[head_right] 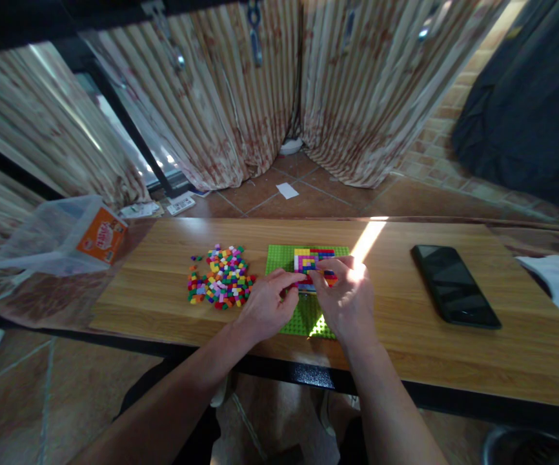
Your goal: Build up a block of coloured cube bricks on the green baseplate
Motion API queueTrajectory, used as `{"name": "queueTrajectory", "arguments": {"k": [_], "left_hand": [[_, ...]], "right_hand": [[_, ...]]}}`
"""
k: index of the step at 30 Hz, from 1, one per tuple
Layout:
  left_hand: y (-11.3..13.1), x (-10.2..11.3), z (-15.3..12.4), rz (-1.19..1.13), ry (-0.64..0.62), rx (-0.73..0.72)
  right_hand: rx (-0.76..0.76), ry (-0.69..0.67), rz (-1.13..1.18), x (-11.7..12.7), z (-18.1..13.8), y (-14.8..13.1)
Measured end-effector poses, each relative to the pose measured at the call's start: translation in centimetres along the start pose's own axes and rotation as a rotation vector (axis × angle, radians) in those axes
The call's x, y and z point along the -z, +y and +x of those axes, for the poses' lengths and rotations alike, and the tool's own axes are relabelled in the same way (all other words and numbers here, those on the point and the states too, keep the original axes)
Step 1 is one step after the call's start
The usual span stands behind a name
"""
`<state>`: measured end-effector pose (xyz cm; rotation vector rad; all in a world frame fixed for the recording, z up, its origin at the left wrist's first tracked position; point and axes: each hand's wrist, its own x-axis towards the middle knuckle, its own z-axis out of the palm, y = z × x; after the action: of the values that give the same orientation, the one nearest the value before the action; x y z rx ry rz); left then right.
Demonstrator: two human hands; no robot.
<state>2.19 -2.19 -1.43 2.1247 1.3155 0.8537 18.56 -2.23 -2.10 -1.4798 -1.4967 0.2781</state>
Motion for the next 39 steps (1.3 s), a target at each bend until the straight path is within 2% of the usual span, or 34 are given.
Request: {"name": "queueTrajectory", "arguments": {"k": [3, 9, 14, 21, 33, 39], "left_hand": [[0.0, 0.0, 0.0, 0.005, 0.007, -0.013], [0.1, -0.1, -0.1, -0.007, 0.016, -0.021], [0.0, -0.2, 0.0, 0.004, 0.013, -0.019], [-0.2, -0.2, -0.1, 0.008, 0.018, -0.035], [-0.4, 0.5, 0.3, -0.189, 0.188, 0.037], [-0.7, -0.1, 0.3, -0.241, 0.193, 0.032]], "right_hand": [[0.011, 0.003, -0.043, 0.1, 0.0, -0.3], [-0.087, -0.101, 0.144, 0.4, -0.2, 0.0], [-0.031, -0.012, 0.027, 0.1, -0.1, -0.1], [-0.124, 0.002, 0.133, -0.5, 0.0, 0.0], [-0.058, -0.035, -0.028, -0.6, 0.6, 0.6], [-0.171, -0.08, 0.184, 0.0, 0.7, -0.1]]}}
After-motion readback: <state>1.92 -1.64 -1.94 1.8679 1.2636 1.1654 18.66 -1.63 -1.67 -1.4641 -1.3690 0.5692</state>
